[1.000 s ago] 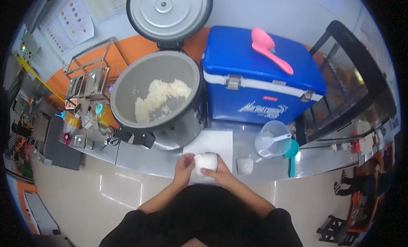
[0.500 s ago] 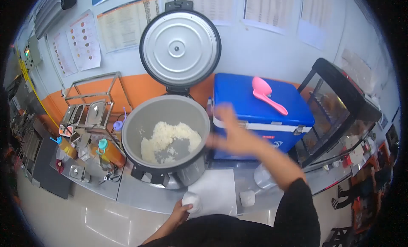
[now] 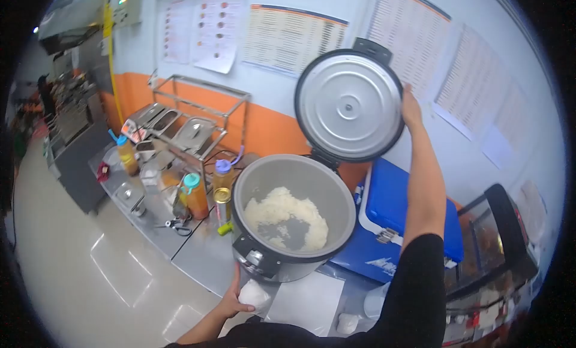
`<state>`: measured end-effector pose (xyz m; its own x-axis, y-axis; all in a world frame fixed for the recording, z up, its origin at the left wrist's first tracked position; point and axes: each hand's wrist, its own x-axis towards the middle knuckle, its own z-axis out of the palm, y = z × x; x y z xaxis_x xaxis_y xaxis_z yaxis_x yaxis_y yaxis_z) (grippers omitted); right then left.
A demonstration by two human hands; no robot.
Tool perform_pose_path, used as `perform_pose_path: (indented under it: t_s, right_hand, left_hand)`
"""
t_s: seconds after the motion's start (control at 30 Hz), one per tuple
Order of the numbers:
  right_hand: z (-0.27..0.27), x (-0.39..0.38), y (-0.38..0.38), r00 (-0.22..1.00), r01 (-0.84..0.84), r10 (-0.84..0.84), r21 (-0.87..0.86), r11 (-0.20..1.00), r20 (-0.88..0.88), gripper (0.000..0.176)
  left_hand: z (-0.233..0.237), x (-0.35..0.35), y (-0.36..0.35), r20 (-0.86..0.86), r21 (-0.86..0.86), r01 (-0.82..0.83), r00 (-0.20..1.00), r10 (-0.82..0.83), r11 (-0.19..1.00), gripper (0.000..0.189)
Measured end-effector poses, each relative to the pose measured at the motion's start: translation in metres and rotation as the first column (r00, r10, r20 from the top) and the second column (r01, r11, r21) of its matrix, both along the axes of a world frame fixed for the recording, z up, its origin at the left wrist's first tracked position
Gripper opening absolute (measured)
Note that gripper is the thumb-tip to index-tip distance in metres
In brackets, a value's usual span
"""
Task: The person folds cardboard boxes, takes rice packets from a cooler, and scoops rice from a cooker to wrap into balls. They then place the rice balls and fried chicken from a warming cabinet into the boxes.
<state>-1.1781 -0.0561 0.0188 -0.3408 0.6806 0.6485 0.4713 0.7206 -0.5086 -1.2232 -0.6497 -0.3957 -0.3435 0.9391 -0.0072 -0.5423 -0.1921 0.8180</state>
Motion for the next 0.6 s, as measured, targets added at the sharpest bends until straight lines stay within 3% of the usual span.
perform_pose_path:
  t_s: [0.1, 0.13, 0.23, 0.3, 0.33, 0.4, 0.5, 0.57, 0.6]
  right_hand:
    - [-0.012, 0.009, -0.018, 0.991, -0.056, 0.074, 0.161, 0.985, -0.11, 0.074]
    - [-0.016, 0.015, -0.046, 0.977, -0.152, 0.185, 0.264, 0.952, -0.103, 0.071]
    - [-0.043, 0.045, -0.088, 0.955, -0.28, 0.294, 0.411, 0.868, 0.03, 0.068]
    - [-0.06, 0.058, -0.147, 0.927, -0.354, 0.362, 0.563, 0.747, 0.102, 0.064]
    - [-0.078, 0.065, -0.16, 0.909, -0.398, 0.386, 0.596, 0.698, 0.155, 0.063]
    - [-0.105, 0.08, -0.197, 0.876, -0.48, 0.38, 0.605, 0.635, 0.295, 0.064]
    - [-0.148, 0.09, -0.248, 0.842, -0.539, 0.338, 0.633, 0.556, 0.42, 0.072]
    - [-0.17, 0.098, -0.274, 0.834, -0.546, 0.329, 0.578, 0.606, 0.442, 0.069]
    - [-0.18, 0.102, -0.282, 0.837, -0.542, 0.317, 0.605, 0.583, 0.445, 0.061]
  left_hand:
    - [-0.003, -0.003, 0.014, -0.031, -0.002, 0.035, 0.999, -0.035, 0.999, 0.137]
    - [-0.022, -0.004, 0.025, -0.184, 0.085, -0.034, 0.982, 0.049, 0.996, 0.135]
    - [-0.021, -0.011, 0.034, -0.187, 0.062, 0.048, 0.982, -0.036, 0.997, 0.133]
    - [-0.013, -0.011, 0.031, -0.173, 0.028, 0.084, 0.982, -0.077, 0.996, 0.133]
    - [-0.008, -0.01, 0.026, -0.168, 0.004, 0.11, 0.98, -0.108, 0.994, 0.133]
    - [-0.004, 0.0, 0.02, -0.116, -0.02, -0.013, 0.993, 0.01, 1.0, 0.135]
    - [-0.03, 0.006, 0.014, -0.064, -0.057, -0.055, 0.997, 0.051, 0.997, 0.138]
    - [-0.047, 0.007, 0.006, -0.034, -0.082, -0.006, 0.999, 0.003, 0.997, 0.138]
    - [-0.05, 0.005, 0.006, -0.254, -0.096, 0.007, 0.967, -0.031, 0.995, 0.134]
